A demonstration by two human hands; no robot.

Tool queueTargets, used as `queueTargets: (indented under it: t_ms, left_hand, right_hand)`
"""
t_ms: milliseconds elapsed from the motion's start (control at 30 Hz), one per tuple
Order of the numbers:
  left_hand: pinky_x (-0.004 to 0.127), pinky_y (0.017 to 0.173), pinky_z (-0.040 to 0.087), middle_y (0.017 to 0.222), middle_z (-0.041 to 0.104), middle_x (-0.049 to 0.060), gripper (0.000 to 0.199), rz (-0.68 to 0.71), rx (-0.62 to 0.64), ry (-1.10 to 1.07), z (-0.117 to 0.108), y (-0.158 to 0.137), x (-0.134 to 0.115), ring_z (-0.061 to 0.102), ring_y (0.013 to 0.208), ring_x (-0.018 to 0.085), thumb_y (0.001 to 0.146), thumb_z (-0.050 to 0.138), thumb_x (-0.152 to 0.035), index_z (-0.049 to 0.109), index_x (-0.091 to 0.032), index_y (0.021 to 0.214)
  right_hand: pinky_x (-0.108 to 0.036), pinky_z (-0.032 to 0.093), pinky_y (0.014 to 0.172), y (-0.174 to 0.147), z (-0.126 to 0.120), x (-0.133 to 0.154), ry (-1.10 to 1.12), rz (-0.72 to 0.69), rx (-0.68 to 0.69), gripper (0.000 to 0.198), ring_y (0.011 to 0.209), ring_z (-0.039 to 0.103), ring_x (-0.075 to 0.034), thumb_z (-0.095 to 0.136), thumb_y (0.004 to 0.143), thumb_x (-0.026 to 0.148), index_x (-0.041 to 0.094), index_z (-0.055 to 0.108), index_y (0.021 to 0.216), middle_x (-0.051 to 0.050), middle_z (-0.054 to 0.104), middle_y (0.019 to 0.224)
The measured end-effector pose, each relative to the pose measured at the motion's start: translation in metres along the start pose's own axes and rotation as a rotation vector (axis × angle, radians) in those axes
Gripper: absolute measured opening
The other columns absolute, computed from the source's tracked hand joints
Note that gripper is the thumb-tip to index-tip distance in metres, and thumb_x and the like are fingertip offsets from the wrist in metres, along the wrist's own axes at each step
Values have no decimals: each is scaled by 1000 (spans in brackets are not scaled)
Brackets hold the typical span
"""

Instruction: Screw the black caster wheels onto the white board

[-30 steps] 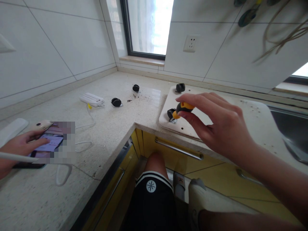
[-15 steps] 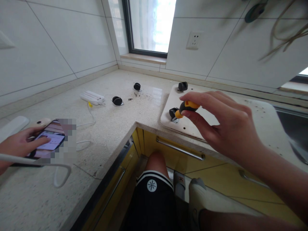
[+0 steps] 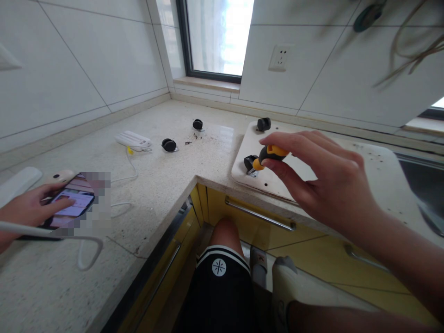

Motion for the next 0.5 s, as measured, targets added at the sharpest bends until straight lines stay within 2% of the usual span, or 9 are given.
queueTargets:
  t_ms: [133, 267, 400, 500]
  left_hand:
    - [43, 96, 64, 136, 81, 14, 89, -53, 45, -69, 3, -1, 2, 76, 117, 39, 72, 70, -69, 70, -14, 141]
    - [46, 104, 60, 133, 81, 13, 87, -58, 33, -25, 1, 0, 2, 74, 118, 41, 71, 68, -72, 71, -16, 137]
    - [45, 98, 61, 133, 81, 15, 95, -74, 71, -20, 2, -2, 0, 75, 112, 40, 70, 72, -70, 66, -12, 145]
    - [46, 97, 62, 127, 82, 14, 91, -76, 48, -11, 0, -2, -1, 76, 109, 40, 70, 72, -71, 70, -13, 140]
  right_hand:
    - [-44, 62, 93, 1, -1, 1, 7, -6, -5, 22, 104, 80, -28, 72, 110, 20, 20, 77, 132, -9, 86, 117]
    - [-46, 63, 95, 0, 0, 1, 1, 12, 12, 25, 106, 81, -29, 70, 112, 20, 27, 75, 135, -7, 85, 120]
    - [-46, 63, 94, -1, -1, 1, 2, 16, 8, 25, 105, 80, -29, 70, 112, 21, 28, 75, 135, -6, 85, 119]
    - [-45, 63, 93, -1, -1, 1, 0, 9, 5, 25, 104, 80, -29, 70, 111, 20, 25, 76, 135, -7, 85, 118]
Point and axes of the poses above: each hand's wrist, its own y-axis towards the middle knuckle, its own z-axis out of the palm, x = y × z, the point moved 5 cm from there along y, towards the middle knuckle
